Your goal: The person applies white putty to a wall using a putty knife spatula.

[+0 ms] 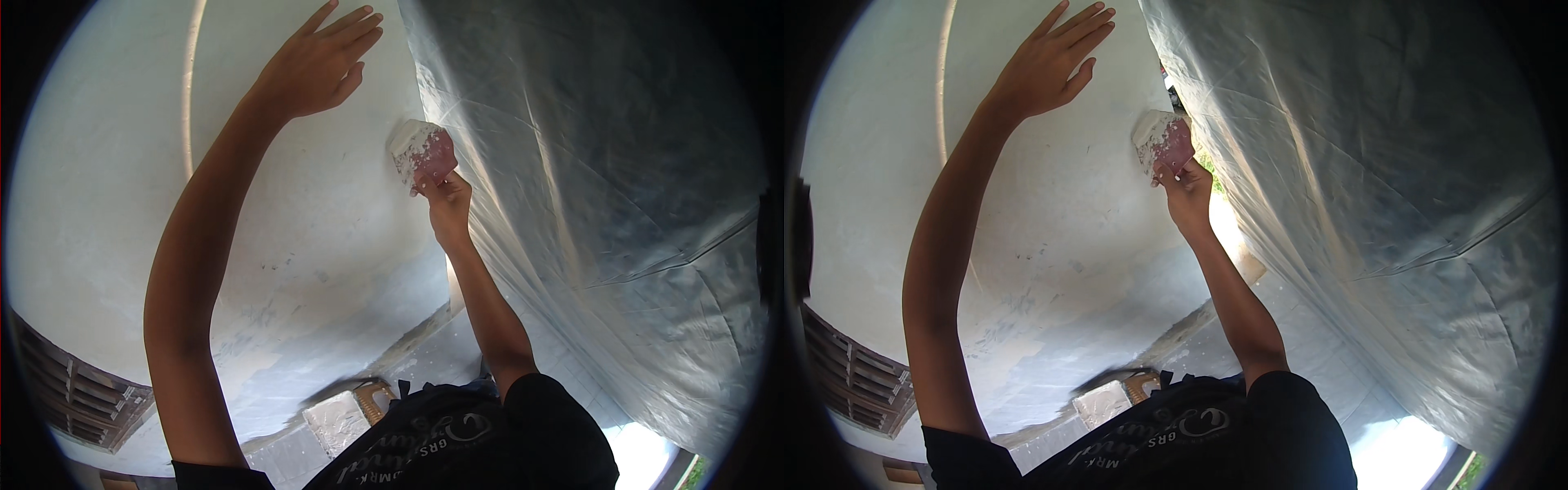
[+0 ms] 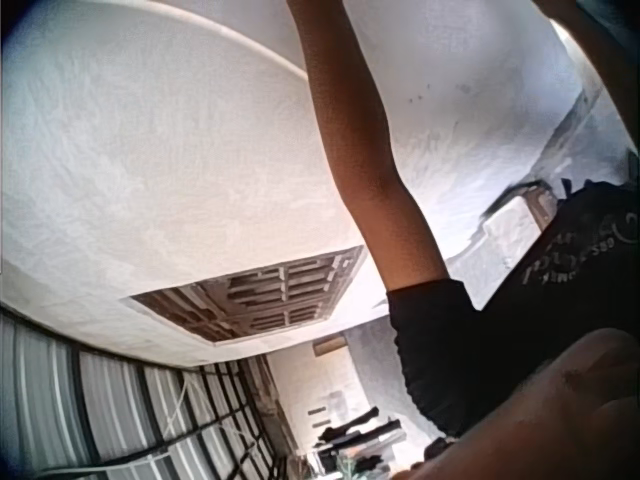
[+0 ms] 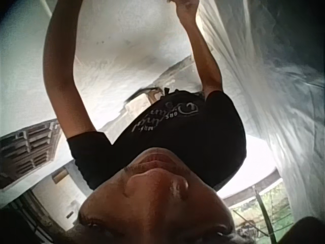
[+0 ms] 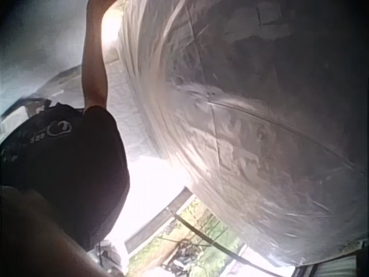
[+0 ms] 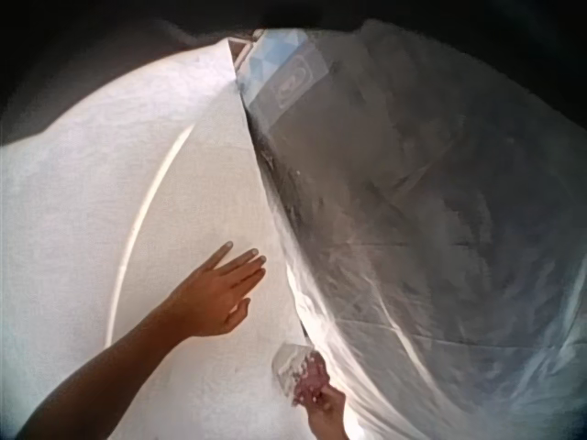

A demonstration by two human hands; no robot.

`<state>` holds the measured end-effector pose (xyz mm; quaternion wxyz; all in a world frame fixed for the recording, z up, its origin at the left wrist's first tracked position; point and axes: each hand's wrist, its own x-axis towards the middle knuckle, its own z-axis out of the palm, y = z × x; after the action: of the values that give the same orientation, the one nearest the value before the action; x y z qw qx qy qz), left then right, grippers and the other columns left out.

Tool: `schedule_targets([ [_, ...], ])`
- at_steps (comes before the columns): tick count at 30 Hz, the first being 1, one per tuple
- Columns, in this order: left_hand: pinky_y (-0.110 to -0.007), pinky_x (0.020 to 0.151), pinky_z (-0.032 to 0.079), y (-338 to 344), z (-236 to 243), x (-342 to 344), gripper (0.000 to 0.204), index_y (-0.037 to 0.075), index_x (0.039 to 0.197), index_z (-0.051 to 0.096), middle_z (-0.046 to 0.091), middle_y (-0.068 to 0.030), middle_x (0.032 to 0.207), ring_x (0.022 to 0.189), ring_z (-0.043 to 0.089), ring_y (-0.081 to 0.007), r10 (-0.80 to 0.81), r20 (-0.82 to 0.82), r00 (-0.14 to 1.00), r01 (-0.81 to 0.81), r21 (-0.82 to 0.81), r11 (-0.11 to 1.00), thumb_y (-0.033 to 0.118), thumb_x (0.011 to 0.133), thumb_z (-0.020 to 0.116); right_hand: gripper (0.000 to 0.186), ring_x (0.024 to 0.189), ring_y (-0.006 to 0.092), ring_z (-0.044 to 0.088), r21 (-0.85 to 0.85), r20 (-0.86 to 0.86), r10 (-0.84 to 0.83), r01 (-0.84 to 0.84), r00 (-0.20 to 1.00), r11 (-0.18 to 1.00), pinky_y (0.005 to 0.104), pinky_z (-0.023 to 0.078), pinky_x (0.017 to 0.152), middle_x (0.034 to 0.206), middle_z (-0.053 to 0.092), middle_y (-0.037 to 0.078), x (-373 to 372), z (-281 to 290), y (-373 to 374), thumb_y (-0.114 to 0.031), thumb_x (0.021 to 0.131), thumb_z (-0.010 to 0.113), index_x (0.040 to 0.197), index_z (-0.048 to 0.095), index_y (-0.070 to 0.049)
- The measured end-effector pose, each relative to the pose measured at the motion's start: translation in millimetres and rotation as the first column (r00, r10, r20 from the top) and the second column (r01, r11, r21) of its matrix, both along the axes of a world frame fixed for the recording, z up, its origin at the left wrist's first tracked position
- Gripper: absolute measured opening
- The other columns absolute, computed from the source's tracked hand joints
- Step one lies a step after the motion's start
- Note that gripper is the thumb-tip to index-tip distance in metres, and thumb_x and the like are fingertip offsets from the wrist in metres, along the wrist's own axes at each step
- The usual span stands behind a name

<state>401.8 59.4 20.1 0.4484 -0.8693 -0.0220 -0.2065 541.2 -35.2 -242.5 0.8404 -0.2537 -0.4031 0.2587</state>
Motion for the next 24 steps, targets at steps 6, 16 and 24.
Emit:
schedule_targets([
  [6, -0.052, 0.123, 0.018, -1.5, -0.8, 16.1, 0.052, -0.005, 0.137, 0.051, 0.047, -0.0197, 0.147, 0.143, 0.037, -0.0306, -0.017, -0.016, 1.0, 0.016, -0.008, 1.0, 0.02, 0.091, 0.054, 0.006, 0.075, 0.0122, 0.061, 0.031, 0.098, -0.243, 0.241, 0.965, 0.97, 0.0293, 0.052, 0.067, 0.085, 0.066, 0.006, 26.1, 21.9, 16.8, 0.006, 0.088, 0.065, 0.094, 0.066, 0.005],
  [16, -0.052, 0.122, 0.019, -6.2, 0.4, 26.6, 0.051, -0.006, 0.136, 0.051, 0.049, -0.0205, 0.145, 0.142, 0.039, -0.0312, -0.066, -0.026, 0.997, 0.065, -0.028, 0.998, 0.019, 0.091, 0.053, 0.056, 0.073, 0.0334, 0.061, 0.289, 0.633, -0.726, 0.788, 0.268, 0.544, 0.0418, 0.051, 0.065, 0.085, 0.06, 0.018, -21.3, 34.7, 52.4, 0.008, 0.073, 0.068, 0.128, 0.058, 0.008],
  [24, -0.052, 0.122, 0.02, 1.2, -4.2, 25.7, 0.051, -0.006, 0.136, 0.051, 0.05, -0.0208, 0.144, 0.141, 0.041, -0.0317, -0.066, -0.021, 0.998, 0.065, -0.03, 0.997, 0.019, 0.092, 0.054, 0.056, 0.069, 0.0265, 0.06, 0.161, 0.664, -0.517, 0.572, 0.54, 0.804, 0.0344, 0.052, 0.062, 0.082, 0.057, 0.015, -62.7, -17.9, 0.7, 0.005, 0.074, 0.068, 0.13, 0.059, 0.006],
])
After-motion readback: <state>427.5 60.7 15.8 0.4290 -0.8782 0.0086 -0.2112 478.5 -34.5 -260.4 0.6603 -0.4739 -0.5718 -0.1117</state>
